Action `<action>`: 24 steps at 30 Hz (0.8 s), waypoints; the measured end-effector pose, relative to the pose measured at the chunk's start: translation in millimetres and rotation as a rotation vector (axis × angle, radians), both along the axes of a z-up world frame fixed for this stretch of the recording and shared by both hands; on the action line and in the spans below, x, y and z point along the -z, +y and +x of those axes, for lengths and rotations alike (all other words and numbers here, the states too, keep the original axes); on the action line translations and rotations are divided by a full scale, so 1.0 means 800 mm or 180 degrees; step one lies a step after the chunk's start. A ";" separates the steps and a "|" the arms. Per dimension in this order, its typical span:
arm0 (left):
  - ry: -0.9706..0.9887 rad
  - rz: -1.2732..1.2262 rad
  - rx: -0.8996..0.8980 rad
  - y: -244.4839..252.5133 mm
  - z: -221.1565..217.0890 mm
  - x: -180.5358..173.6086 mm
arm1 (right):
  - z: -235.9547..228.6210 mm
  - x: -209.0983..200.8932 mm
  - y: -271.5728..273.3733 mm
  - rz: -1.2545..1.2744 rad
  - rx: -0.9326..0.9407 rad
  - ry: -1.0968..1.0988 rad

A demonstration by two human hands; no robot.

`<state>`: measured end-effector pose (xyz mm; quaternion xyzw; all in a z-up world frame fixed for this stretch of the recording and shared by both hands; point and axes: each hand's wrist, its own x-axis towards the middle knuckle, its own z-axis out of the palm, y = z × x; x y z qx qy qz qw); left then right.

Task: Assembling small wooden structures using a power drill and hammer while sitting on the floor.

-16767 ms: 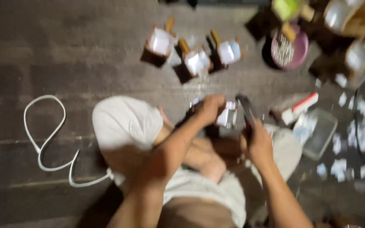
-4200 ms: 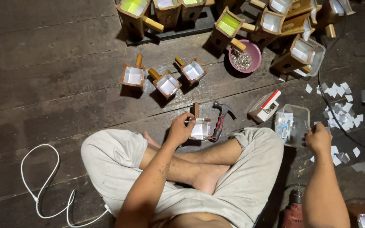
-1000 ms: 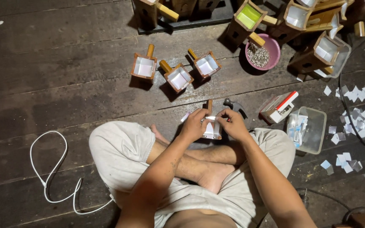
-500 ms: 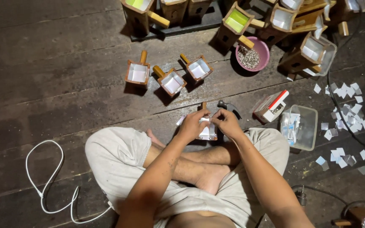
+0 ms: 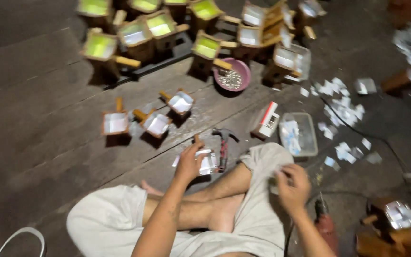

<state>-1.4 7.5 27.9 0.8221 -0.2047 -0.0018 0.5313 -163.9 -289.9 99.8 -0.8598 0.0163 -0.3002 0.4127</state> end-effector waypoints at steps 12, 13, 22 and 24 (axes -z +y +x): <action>-0.0242 0.0454 0.0195 0.000 0.005 -0.017 | -0.364 0.197 -0.138 0.1348 0.4169 0.2229; -0.0341 0.0423 0.0176 0.000 0.003 -0.021 | -0.359 0.188 -0.135 0.1630 0.4247 0.2341; -0.0466 0.0445 -0.0045 0.003 0.003 0.018 | -0.380 0.217 -0.121 0.4934 0.3493 0.0734; -0.0554 0.0389 0.0053 0.004 0.006 0.022 | -0.353 0.162 -0.103 0.5188 0.3429 0.0005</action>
